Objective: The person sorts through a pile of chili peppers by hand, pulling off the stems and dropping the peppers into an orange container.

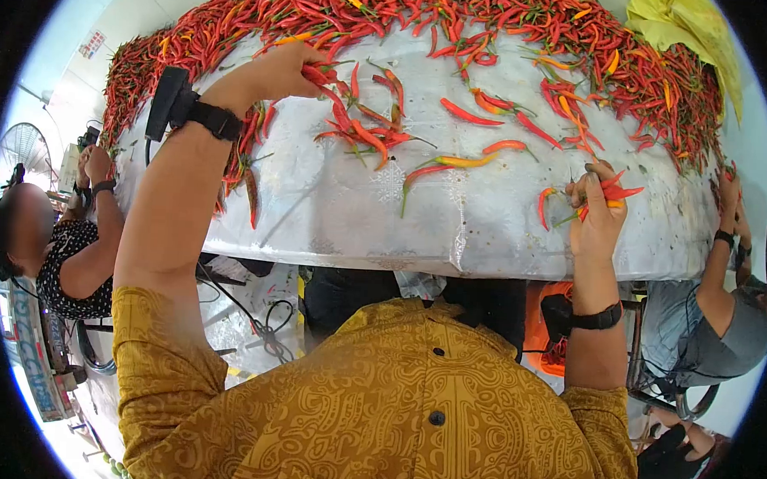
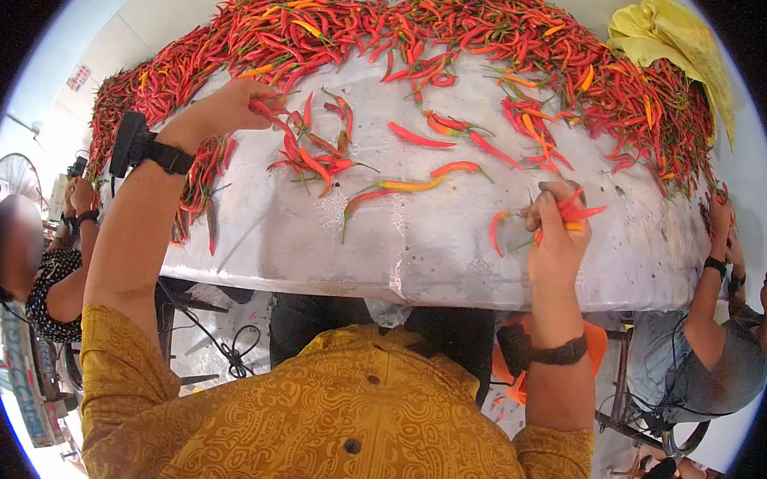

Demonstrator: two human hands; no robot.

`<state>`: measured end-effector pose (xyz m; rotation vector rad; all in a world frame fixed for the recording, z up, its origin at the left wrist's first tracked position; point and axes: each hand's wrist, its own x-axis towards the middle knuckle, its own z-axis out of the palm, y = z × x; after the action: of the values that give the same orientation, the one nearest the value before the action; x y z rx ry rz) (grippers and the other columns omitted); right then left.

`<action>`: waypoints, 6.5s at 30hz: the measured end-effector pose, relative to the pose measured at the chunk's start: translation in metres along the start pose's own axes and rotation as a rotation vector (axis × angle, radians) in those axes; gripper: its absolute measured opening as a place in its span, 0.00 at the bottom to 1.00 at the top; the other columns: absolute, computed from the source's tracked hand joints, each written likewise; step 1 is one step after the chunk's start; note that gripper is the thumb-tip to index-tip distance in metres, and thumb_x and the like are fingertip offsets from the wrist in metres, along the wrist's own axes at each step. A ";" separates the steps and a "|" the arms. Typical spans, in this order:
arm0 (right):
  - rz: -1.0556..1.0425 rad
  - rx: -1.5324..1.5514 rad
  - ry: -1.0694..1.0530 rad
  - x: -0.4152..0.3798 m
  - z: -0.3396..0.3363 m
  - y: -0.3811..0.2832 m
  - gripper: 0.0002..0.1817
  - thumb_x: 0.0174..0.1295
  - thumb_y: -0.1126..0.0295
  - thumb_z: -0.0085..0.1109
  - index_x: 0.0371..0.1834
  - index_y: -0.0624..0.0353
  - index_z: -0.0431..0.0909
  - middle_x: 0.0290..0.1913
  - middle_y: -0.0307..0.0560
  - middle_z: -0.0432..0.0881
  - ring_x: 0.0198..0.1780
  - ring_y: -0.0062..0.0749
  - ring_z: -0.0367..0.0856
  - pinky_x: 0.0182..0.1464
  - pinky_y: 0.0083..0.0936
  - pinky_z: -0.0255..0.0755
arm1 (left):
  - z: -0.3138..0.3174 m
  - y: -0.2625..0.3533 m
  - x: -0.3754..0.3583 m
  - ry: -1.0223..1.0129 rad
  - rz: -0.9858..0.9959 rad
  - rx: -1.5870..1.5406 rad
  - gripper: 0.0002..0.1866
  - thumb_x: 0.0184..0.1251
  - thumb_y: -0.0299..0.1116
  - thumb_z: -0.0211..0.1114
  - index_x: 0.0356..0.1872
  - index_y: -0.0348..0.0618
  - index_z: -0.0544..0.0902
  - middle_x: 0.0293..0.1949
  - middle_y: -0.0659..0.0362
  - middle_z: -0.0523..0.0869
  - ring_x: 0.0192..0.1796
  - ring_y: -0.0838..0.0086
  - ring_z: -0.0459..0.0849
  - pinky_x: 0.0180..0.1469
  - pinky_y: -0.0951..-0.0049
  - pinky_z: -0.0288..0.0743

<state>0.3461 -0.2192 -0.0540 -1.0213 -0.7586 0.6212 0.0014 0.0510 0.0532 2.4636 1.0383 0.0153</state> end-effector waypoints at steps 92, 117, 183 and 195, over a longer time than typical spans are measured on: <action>0.014 -0.743 -0.370 0.009 0.014 -0.062 0.09 0.53 0.76 0.62 0.39 0.64 0.81 0.34 0.37 0.80 0.36 0.18 0.74 0.41 0.18 0.69 | 0.069 0.051 -0.023 0.345 0.102 -0.680 0.10 0.54 0.27 0.66 0.37 0.40 0.78 0.28 0.64 0.78 0.31 0.82 0.75 0.32 0.79 0.70; -0.550 -1.161 -0.662 0.006 0.015 -0.069 0.10 0.47 0.76 0.59 0.34 0.58 0.79 0.33 0.45 0.77 0.35 0.44 0.76 0.40 0.33 0.69 | 0.111 0.075 -0.031 0.242 0.088 -2.141 0.14 0.58 0.27 0.59 0.47 0.43 0.75 0.36 0.59 0.79 0.35 0.71 0.78 0.40 0.73 0.76; 0.327 -1.202 -0.526 0.183 0.047 -0.050 0.07 0.45 0.71 0.56 0.26 0.63 0.77 0.21 0.40 0.74 0.21 0.21 0.68 0.22 0.24 0.63 | 0.138 0.084 -0.018 -0.340 0.361 -1.756 0.15 0.53 0.33 0.68 0.37 0.39 0.73 0.24 0.58 0.74 0.23 0.76 0.71 0.25 0.77 0.64; 0.200 -1.709 -0.564 0.187 0.041 -0.006 0.20 0.43 0.63 0.67 0.33 0.71 0.79 0.31 0.61 0.82 0.34 0.43 0.83 0.37 0.34 0.74 | 0.136 0.084 -0.019 -0.319 0.337 -1.748 0.16 0.52 0.34 0.69 0.37 0.39 0.73 0.24 0.58 0.75 0.23 0.76 0.71 0.26 0.76 0.64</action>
<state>0.4253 -0.0588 0.0132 -2.5404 -1.7855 0.3075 0.0697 -0.0693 -0.0298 0.9062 0.1373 0.4173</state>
